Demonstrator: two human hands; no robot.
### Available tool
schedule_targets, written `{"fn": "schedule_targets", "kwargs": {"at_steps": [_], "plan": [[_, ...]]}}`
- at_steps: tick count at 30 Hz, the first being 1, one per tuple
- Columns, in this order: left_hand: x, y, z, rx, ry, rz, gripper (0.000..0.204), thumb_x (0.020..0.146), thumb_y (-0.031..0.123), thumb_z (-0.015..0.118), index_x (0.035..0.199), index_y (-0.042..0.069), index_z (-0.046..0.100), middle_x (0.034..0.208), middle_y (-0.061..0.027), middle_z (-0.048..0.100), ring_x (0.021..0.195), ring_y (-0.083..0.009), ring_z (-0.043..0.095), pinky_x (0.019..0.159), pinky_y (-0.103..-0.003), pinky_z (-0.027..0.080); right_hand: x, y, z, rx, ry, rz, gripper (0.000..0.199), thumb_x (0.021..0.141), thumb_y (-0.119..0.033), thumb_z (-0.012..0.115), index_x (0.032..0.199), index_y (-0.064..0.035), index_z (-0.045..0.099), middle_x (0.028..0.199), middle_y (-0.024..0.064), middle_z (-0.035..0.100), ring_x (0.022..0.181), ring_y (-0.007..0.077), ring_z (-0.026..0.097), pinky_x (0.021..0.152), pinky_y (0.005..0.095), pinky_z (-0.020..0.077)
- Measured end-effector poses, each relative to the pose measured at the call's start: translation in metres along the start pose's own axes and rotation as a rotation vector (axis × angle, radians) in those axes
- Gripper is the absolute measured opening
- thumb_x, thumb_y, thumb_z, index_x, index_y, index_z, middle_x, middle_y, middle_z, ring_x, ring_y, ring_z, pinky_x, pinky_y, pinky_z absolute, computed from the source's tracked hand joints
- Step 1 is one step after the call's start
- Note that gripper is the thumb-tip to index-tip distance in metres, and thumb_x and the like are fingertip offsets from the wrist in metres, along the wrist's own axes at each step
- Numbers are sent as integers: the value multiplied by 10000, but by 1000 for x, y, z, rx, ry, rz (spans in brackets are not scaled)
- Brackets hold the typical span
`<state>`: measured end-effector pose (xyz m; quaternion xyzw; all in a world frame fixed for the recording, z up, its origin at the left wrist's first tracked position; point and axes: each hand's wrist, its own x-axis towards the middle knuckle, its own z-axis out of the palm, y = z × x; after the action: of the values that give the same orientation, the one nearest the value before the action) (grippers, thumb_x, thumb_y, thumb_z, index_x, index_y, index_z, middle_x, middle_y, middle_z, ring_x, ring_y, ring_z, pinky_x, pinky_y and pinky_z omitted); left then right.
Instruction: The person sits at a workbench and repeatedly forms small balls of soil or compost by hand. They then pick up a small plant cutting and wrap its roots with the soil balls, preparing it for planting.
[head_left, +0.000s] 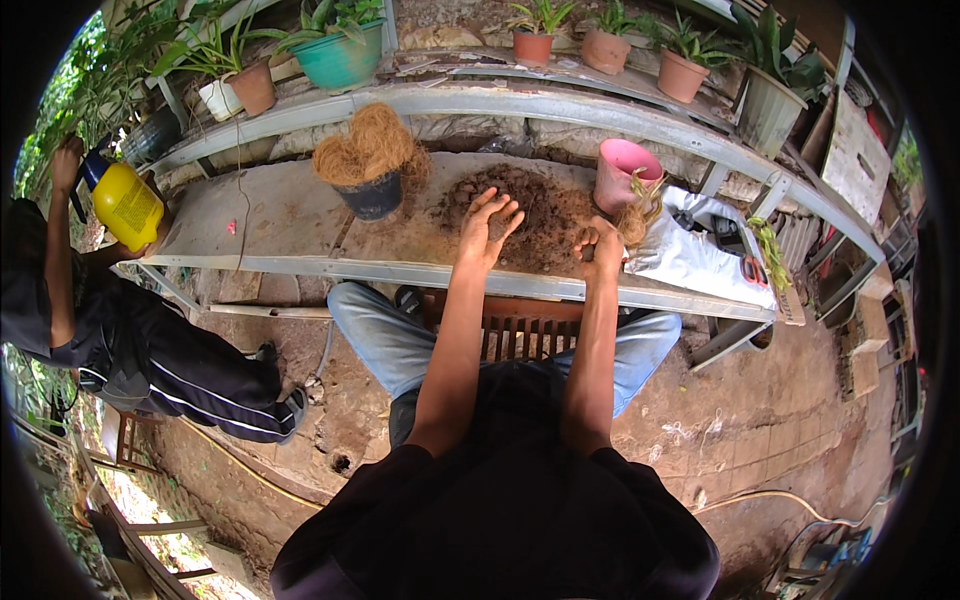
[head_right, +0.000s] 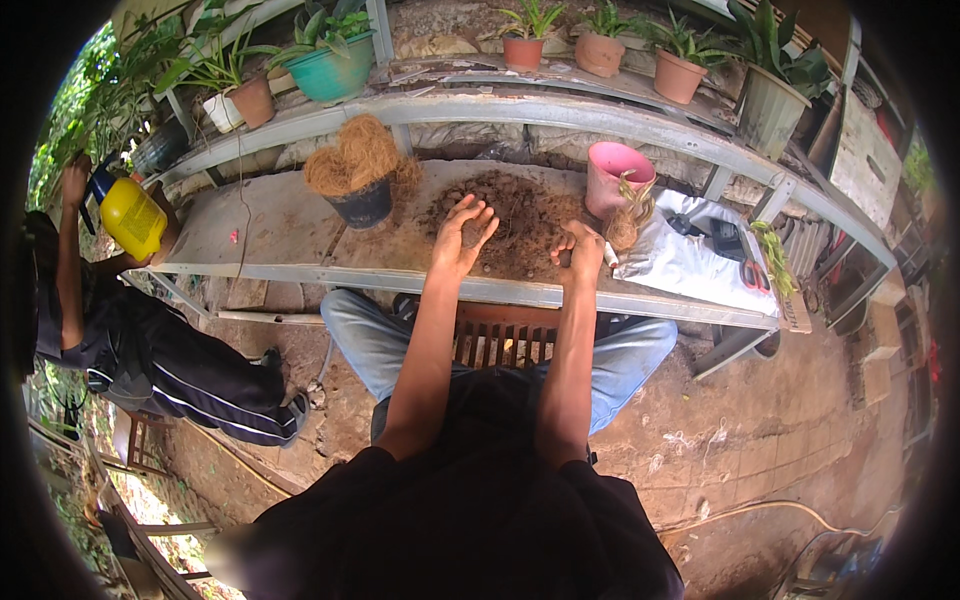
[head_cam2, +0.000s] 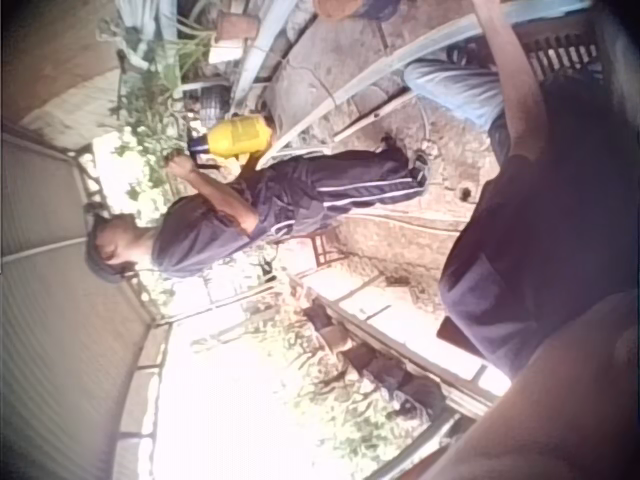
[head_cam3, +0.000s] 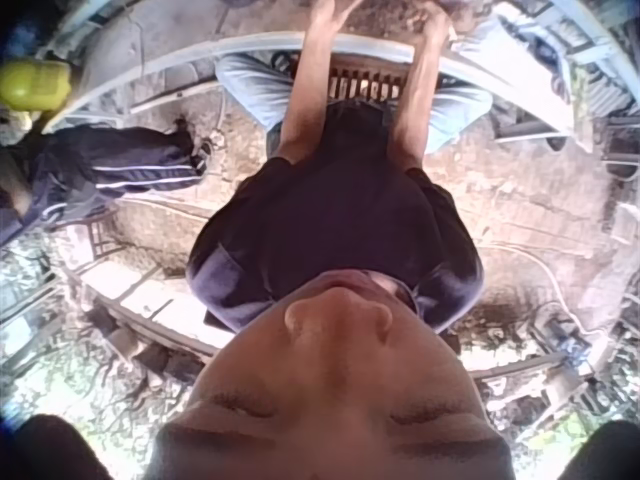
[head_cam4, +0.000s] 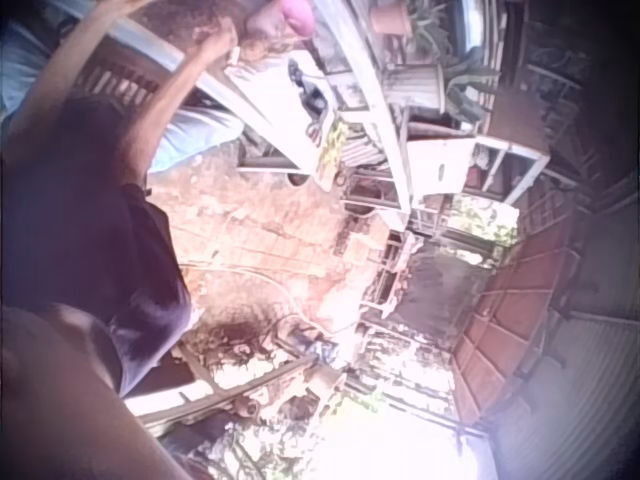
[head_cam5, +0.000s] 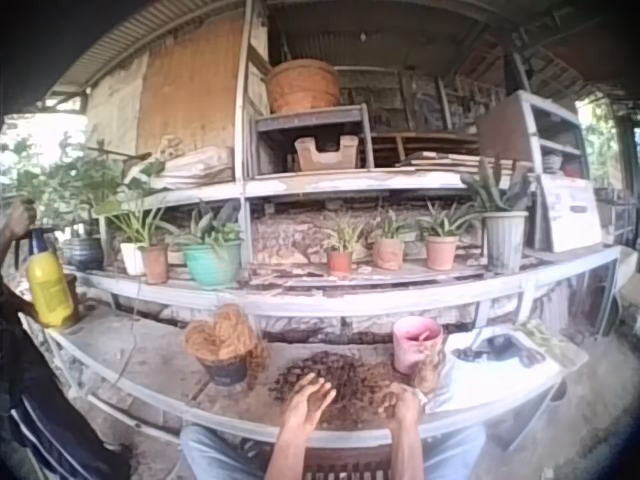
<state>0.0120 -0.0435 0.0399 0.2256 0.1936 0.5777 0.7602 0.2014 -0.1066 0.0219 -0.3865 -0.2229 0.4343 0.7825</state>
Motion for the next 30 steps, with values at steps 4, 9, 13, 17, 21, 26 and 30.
{"fn": "schedule_targets", "kwargs": {"at_steps": [4,9,13,17,21,26,30], "plan": [[15,-6,-16,-122,22,55,147,922,132,637,1039,50,602,807,-39,591,677,-151,593,639,-306,564,4,4,3,42,48,87,375,867,-265,663,607,-94,454,534,69,500,420,206,528,346,301,338],[11,-3,-33,-418,162,-105,83,928,82,596,858,40,579,751,-59,541,617,-164,537,609,-291,556,9,15,-6,11,155,-10,364,888,-388,673,791,-101,471,631,78,553,452,210,544,353,323,385],[24,-5,-30,-439,170,-15,236,943,200,579,812,8,538,762,-101,535,686,-206,571,634,-325,552,24,27,-26,17,305,-76,368,882,-398,675,854,-97,464,725,68,581,540,197,574,413,352,472],[26,-2,-33,-403,195,52,360,929,319,583,777,-2,529,783,-124,548,737,-225,593,652,-348,544,12,15,-12,217,384,-24,219,882,-247,661,905,-53,564,826,65,597,714,184,597,539,378,547],[7,4,-16,-511,151,-160,342,911,321,634,769,24,541,757,-102,556,705,-201,590,610,-325,536,36,26,-46,183,167,-151,223,857,-156,616,1017,-2,631,872,72,607,814,176,586,599,367,551],[13,6,-32,-354,128,-126,368,919,312,632,666,99,469,626,-30,470,571,-147,512,493,-286,461,31,17,-45,181,71,-48,181,859,-156,647,966,-10,629,825,70,620,711,161,596,547,305,513],[16,8,-37,-206,-41,-78,398,942,283,601,634,133,398,580,2,393,502,-108,423,414,-263,383,17,8,-28,135,176,-44,253,848,-256,728,888,-27,630,762,56,622,585,154,573,473,248,447]]}}
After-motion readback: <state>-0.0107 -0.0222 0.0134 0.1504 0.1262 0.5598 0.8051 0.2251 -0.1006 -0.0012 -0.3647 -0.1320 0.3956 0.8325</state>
